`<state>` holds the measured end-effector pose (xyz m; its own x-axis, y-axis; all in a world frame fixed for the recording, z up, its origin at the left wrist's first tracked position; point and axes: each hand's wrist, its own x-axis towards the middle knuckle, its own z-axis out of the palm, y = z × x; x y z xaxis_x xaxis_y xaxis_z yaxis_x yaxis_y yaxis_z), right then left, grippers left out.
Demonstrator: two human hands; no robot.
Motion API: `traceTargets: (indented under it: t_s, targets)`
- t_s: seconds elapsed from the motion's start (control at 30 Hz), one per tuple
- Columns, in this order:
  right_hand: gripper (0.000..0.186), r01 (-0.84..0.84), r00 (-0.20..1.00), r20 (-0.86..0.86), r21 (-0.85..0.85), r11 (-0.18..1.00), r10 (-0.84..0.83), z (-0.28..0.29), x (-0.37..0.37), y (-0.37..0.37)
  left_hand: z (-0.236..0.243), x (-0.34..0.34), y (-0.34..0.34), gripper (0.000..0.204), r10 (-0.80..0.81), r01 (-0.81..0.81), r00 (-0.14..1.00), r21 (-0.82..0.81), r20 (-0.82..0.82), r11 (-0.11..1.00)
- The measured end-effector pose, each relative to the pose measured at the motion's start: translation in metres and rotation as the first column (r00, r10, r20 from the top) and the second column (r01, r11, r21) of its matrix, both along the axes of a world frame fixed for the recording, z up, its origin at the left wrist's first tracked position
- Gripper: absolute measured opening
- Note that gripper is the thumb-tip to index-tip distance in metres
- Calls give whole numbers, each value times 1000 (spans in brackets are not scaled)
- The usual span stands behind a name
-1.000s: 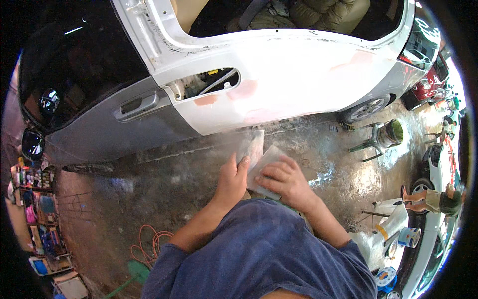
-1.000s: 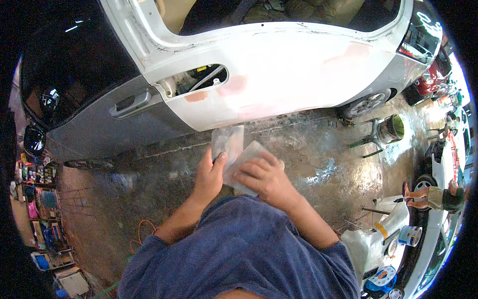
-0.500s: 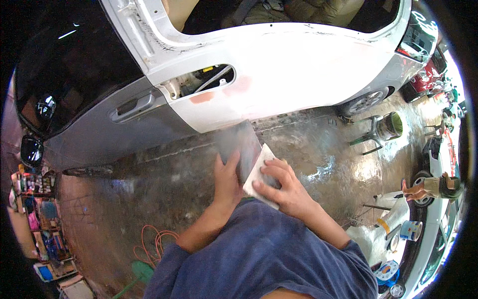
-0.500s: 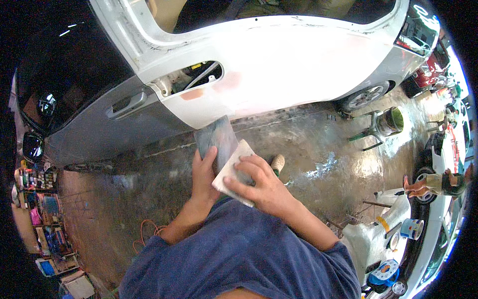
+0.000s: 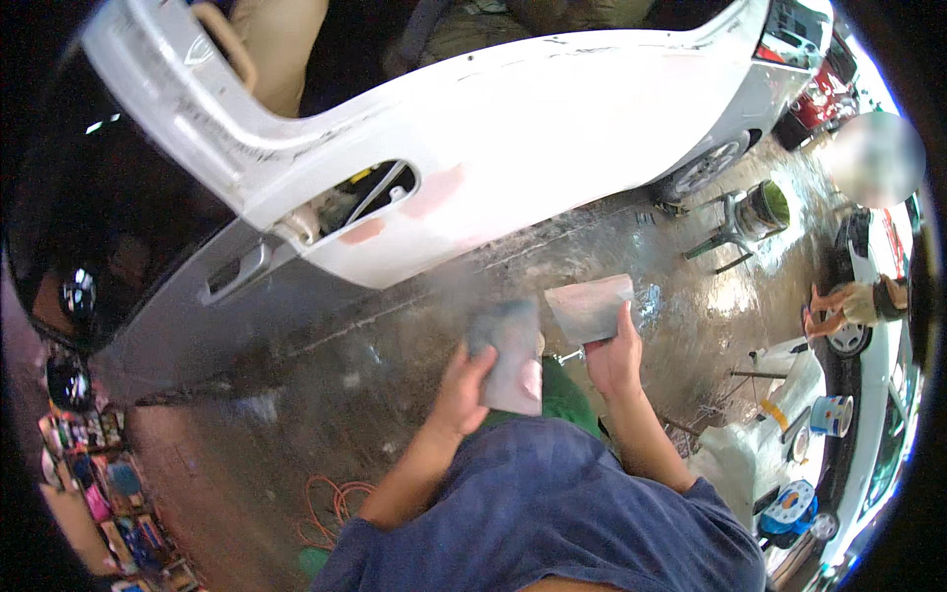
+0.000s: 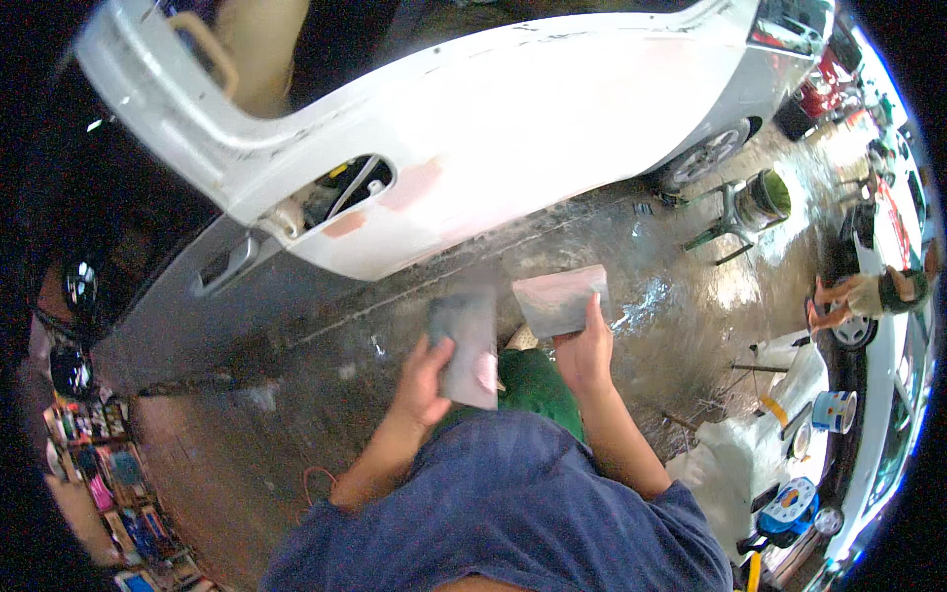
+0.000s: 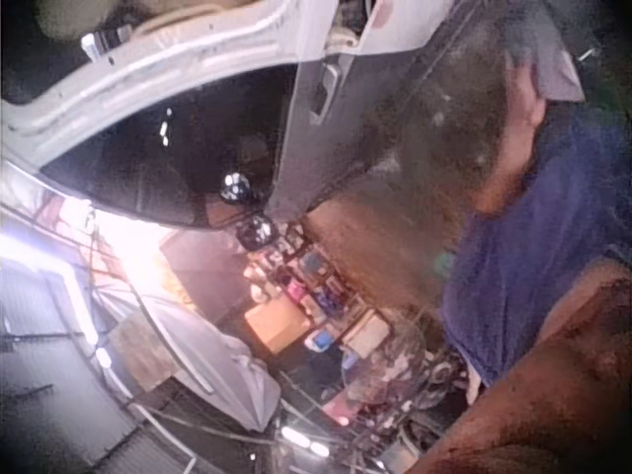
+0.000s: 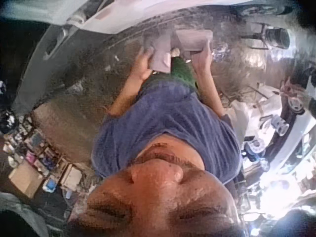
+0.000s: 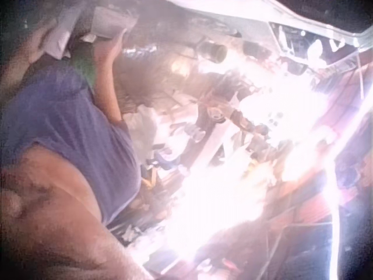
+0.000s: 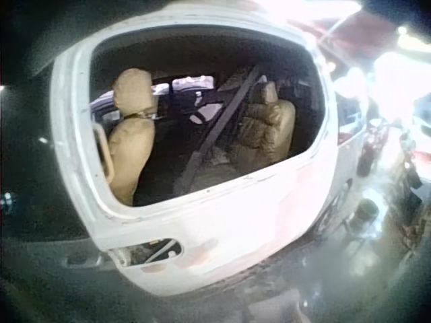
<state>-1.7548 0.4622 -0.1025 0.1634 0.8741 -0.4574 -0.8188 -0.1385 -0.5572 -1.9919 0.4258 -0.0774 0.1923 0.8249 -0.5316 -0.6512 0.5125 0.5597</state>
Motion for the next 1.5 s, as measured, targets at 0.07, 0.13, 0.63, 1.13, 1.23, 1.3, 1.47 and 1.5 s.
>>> traceTargets:
  t_s: [0.07,0.13,0.63,1.13,1.23,1.3,1.47,1.5]
  targets:
    - [56,-5,1000,-27,-39,999,4,-14,-2,21,0,29,7,49,-126,128,991,-49,36,991]
    - [55,-71,988,-139,-19,997,68,-21,-5,39,-19,45,17,49,-195,197,979,-31,62,980]
    - [73,-901,313,616,-47,430,723,-271,-27,56,-53,41,155,47,-240,269,857,-2,-456,963]
    - [41,-994,104,732,44,105,673,-307,-102,-23,-97,69,191,42,-420,380,769,-182,-482,907]
    - [41,-994,110,648,51,100,754,-282,-76,3,-110,75,202,43,-451,390,766,-227,-458,893]
    - [40,-973,226,653,115,200,723,-266,-64,22,-109,83,208,44,-460,377,792,-271,-402,886]
    - [39,-958,263,703,271,92,661,-369,-67,39,-138,80,202,46,-480,397,804,-286,-351,872]
    - [40,-907,392,727,409,103,563,-412,-63,46,-149,78,202,46,-488,404,810,-295,-324,866]
